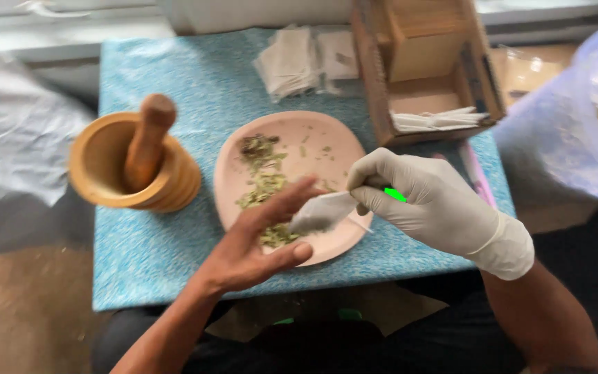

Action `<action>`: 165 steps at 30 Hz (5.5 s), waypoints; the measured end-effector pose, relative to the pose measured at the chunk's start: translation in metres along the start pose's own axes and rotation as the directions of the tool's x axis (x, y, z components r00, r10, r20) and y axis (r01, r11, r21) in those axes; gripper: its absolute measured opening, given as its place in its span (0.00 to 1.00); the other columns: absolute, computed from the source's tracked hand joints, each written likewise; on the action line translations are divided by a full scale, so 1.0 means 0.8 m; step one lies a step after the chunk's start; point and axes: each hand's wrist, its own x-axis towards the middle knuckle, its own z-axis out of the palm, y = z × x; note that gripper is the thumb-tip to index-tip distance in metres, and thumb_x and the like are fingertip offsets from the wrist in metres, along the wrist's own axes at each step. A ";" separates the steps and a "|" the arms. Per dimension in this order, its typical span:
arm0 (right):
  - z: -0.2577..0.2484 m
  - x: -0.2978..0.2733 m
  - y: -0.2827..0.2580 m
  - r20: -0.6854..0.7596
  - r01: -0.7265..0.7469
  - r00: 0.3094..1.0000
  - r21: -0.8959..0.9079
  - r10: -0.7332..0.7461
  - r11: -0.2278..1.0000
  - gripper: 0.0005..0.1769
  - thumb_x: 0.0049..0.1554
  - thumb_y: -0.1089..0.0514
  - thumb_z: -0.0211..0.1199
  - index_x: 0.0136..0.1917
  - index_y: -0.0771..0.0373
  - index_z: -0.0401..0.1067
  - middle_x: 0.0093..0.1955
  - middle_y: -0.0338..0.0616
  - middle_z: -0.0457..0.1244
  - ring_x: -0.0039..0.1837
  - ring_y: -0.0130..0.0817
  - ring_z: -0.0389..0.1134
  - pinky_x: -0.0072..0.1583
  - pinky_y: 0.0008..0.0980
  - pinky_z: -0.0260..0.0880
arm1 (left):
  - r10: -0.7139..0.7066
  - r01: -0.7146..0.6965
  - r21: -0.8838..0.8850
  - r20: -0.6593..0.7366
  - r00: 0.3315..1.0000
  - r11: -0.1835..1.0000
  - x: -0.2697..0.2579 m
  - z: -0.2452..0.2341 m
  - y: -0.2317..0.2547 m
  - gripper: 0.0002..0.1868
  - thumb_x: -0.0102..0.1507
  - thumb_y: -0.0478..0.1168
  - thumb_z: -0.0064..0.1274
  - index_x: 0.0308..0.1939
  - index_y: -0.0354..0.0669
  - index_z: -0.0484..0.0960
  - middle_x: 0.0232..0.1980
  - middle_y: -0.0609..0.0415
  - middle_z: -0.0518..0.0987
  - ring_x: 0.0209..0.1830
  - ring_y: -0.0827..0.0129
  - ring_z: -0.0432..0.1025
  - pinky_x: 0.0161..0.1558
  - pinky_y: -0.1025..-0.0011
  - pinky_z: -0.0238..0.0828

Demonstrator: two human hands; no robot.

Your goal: Filling small white tea bags with loose tea leaves using a spoon and sealing them with a pink handheld heat sealer.

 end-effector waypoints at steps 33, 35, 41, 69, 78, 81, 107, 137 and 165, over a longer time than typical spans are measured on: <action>0.090 0.026 0.003 -0.184 -0.160 0.959 0.276 0.215 0.948 0.09 0.62 0.60 0.78 0.56 0.53 0.84 0.44 0.38 0.76 0.49 0.30 0.77 0.61 0.41 0.76 | -0.233 0.133 -0.455 -0.172 0.957 0.881 -0.015 0.004 -0.069 0.19 0.72 0.38 0.63 0.64 0.28 0.85 0.47 0.37 0.90 0.45 0.64 0.85 0.51 0.57 0.91; 0.091 0.026 0.003 -0.194 -0.136 0.961 0.284 0.196 0.949 0.06 0.62 0.62 0.78 0.53 0.55 0.85 0.42 0.39 0.76 0.48 0.29 0.77 0.60 0.39 0.77 | -0.251 0.159 -0.461 -0.145 0.957 0.873 -0.016 0.005 -0.061 0.25 0.69 0.38 0.68 0.67 0.30 0.81 0.49 0.38 0.89 0.45 0.66 0.84 0.52 0.59 0.91; 0.096 0.033 -0.005 -0.317 0.144 0.942 0.085 -0.110 0.986 0.07 0.65 0.64 0.74 0.54 0.54 0.86 0.42 0.36 0.75 0.46 0.29 0.79 0.54 0.30 0.78 | -0.264 0.181 -0.332 -0.222 0.939 0.926 -0.018 0.005 -0.068 0.17 0.67 0.39 0.71 0.56 0.31 0.88 0.39 0.42 0.90 0.38 0.69 0.83 0.43 0.68 0.88; 0.122 0.000 0.009 -0.160 0.018 0.987 0.280 0.028 0.960 0.28 0.59 0.60 0.78 0.69 0.38 0.78 0.45 0.28 0.77 0.44 0.25 0.79 0.54 0.30 0.81 | 0.142 -0.051 0.322 -0.267 0.953 0.945 -0.039 -0.018 -0.054 0.09 0.73 0.36 0.60 0.53 0.44 0.94 0.43 0.46 0.93 0.45 0.45 0.88 0.45 0.52 0.86; 0.122 0.013 0.007 -0.091 0.041 0.996 0.194 -0.024 0.980 0.21 0.62 0.61 0.74 0.65 0.42 0.77 0.40 0.30 0.74 0.40 0.27 0.76 0.53 0.31 0.80 | 0.140 -0.097 0.279 -0.136 0.981 0.955 -0.033 -0.024 -0.030 0.16 0.77 0.39 0.51 0.64 0.39 0.89 0.52 0.39 0.91 0.49 0.39 0.87 0.50 0.47 0.85; 0.123 0.021 0.014 -0.114 0.098 0.990 0.166 -0.079 0.981 0.14 0.63 0.61 0.73 0.59 0.42 0.83 0.39 0.23 0.74 0.40 0.23 0.77 0.51 0.26 0.79 | 0.073 -0.053 0.175 -0.109 0.991 0.983 -0.037 -0.027 -0.040 0.25 0.75 0.46 0.57 0.72 0.38 0.83 0.57 0.34 0.89 0.56 0.39 0.85 0.54 0.41 0.82; 0.122 -0.005 0.111 -0.089 0.006 0.979 -0.887 -0.182 0.461 0.17 0.69 0.31 0.61 0.50 0.41 0.75 0.37 0.27 0.59 0.42 0.27 0.68 0.45 0.28 0.72 | 0.164 -0.089 0.193 -0.423 0.891 0.977 -0.046 -0.058 -0.045 0.13 0.72 0.32 0.61 0.60 0.35 0.91 0.49 0.42 0.91 0.48 0.60 0.87 0.44 0.58 0.90; 0.077 0.064 0.098 0.093 -0.299 0.944 -0.157 0.316 0.941 0.06 0.68 0.50 0.69 0.57 0.45 0.84 0.52 0.33 0.73 0.62 0.33 0.76 0.65 0.34 0.77 | 0.160 -0.037 0.289 -0.414 0.896 0.957 -0.042 -0.060 -0.042 0.10 0.72 0.34 0.63 0.57 0.34 0.91 0.44 0.42 0.90 0.45 0.57 0.88 0.42 0.61 0.89; -0.009 0.053 0.014 0.093 0.109 0.993 -0.482 -0.073 0.869 0.09 0.67 0.46 0.67 0.55 0.47 0.84 0.48 0.30 0.71 0.46 0.34 0.71 0.49 0.43 0.68 | 0.175 -0.093 0.400 -0.174 0.969 0.912 -0.042 -0.037 -0.045 0.21 0.72 0.42 0.62 0.65 0.33 0.85 0.63 0.39 0.89 0.54 0.57 0.88 0.53 0.61 0.84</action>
